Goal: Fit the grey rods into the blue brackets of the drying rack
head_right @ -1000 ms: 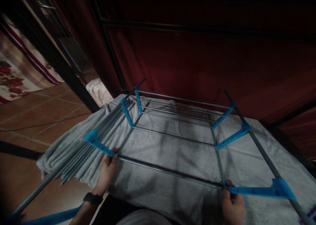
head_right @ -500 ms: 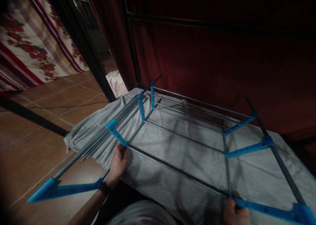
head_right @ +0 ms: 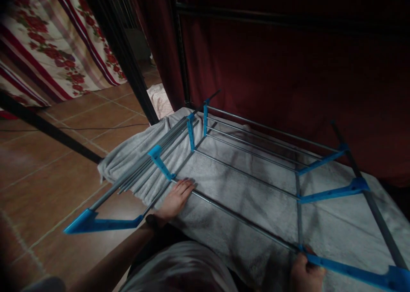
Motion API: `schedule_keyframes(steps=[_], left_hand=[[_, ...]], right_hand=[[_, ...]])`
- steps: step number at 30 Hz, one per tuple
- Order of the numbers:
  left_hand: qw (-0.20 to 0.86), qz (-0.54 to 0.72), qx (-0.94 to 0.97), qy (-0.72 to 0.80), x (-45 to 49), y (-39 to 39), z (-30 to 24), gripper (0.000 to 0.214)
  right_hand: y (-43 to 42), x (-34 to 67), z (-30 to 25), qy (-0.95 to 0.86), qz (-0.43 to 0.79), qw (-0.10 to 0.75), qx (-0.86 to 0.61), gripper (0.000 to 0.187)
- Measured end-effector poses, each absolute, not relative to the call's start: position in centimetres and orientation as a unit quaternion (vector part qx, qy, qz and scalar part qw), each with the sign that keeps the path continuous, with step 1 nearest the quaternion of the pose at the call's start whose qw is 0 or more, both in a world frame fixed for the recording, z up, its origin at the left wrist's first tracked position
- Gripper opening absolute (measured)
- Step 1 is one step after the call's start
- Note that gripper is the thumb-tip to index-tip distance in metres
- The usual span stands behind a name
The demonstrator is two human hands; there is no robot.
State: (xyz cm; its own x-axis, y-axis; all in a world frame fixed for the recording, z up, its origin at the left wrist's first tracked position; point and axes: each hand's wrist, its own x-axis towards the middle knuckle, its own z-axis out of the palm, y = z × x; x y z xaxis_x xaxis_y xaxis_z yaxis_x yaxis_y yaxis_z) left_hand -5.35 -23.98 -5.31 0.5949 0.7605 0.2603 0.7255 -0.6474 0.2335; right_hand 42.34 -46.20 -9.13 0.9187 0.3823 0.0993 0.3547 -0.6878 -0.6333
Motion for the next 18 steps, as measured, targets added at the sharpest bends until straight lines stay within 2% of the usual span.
schedule_keyframes(steps=[12,18], left_hand=[[0.054,0.103,0.908,0.402,-4.3,-22.9,-4.7,0.049],[0.033,0.105,0.907,0.406,-3.9,-22.9,-4.8,0.047]], right_hand=[[-46.5,42.4,-8.7,-0.232,0.051,0.382,-0.893,0.071],[-46.7,42.7,-8.3,-0.252,0.066,0.385,-0.886,0.064]])
